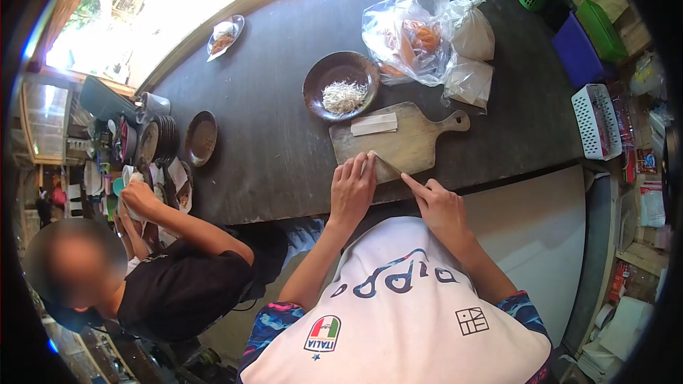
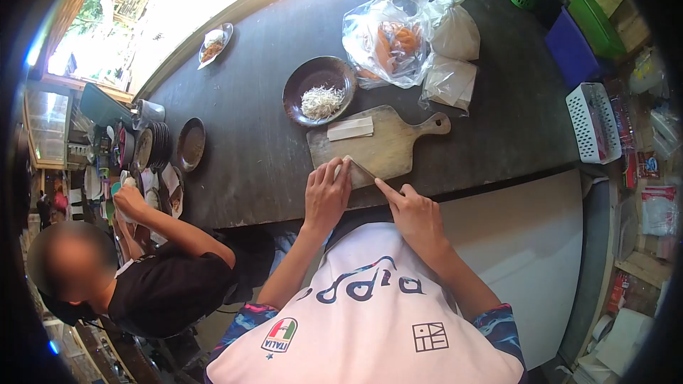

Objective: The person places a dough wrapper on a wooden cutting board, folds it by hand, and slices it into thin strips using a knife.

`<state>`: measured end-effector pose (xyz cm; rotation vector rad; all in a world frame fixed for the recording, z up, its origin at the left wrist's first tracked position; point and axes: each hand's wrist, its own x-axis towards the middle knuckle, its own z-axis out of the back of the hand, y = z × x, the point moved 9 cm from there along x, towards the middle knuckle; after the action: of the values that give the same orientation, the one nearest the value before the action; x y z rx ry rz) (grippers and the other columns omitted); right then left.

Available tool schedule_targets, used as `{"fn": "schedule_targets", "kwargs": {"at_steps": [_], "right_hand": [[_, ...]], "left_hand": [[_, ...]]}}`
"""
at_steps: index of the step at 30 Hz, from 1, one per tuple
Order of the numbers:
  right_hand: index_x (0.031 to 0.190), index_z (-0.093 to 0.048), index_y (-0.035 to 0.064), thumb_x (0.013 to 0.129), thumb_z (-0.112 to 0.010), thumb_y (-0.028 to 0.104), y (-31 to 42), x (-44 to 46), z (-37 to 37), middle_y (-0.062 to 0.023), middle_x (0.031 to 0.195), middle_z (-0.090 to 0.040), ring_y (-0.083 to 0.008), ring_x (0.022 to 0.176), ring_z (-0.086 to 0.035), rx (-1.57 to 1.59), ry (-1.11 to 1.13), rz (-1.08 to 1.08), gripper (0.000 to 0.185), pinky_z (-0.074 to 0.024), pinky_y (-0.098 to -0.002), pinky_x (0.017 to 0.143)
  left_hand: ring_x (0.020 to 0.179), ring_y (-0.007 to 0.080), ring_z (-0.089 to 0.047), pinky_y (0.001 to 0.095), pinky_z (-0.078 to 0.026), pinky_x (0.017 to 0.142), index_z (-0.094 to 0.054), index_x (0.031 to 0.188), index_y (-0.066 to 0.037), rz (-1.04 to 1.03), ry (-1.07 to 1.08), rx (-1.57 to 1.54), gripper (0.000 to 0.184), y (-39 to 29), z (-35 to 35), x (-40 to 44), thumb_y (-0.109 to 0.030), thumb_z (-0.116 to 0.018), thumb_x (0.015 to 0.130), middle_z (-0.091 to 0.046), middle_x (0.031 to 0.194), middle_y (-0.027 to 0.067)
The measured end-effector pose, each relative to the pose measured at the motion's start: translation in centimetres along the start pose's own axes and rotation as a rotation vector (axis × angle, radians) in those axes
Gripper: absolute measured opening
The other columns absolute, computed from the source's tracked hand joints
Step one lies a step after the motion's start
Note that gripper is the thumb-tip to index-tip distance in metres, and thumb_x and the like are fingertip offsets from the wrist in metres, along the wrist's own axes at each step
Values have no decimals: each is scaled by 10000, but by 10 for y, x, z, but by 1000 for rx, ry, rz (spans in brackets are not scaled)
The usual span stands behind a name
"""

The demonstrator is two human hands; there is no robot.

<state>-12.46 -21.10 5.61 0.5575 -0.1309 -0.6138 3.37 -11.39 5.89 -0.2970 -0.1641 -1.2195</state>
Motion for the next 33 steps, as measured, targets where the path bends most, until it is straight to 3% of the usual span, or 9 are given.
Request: {"fn": "schedule_targets", "kwargs": {"at_steps": [20, 33], "right_hand": [[1538, -637, 443, 1055, -680, 242, 9, 24, -22, -82, 868, -632, -332, 712, -746, 17, -60, 38, 525, -624, -481, 646], [1519, -673, 397, 1044, -699, 190, -6, -6, -3, -81, 857, -629, -319, 712, -728, 125, -66, 2, 518, -613, -476, 670]], "left_hand": [[1245, 272, -629, 421, -499, 1047, -672, 1399, -1, 11, -41, 20, 434, -2, -3, -4, -161, -706, 997, -642, 1361, 105], [1253, 276, -627, 428, -491, 1065, -672, 1434, -14, 20, -65, 10, 459, -1, -7, -6, -161, -704, 1000, -654, 1370, 102]]}}
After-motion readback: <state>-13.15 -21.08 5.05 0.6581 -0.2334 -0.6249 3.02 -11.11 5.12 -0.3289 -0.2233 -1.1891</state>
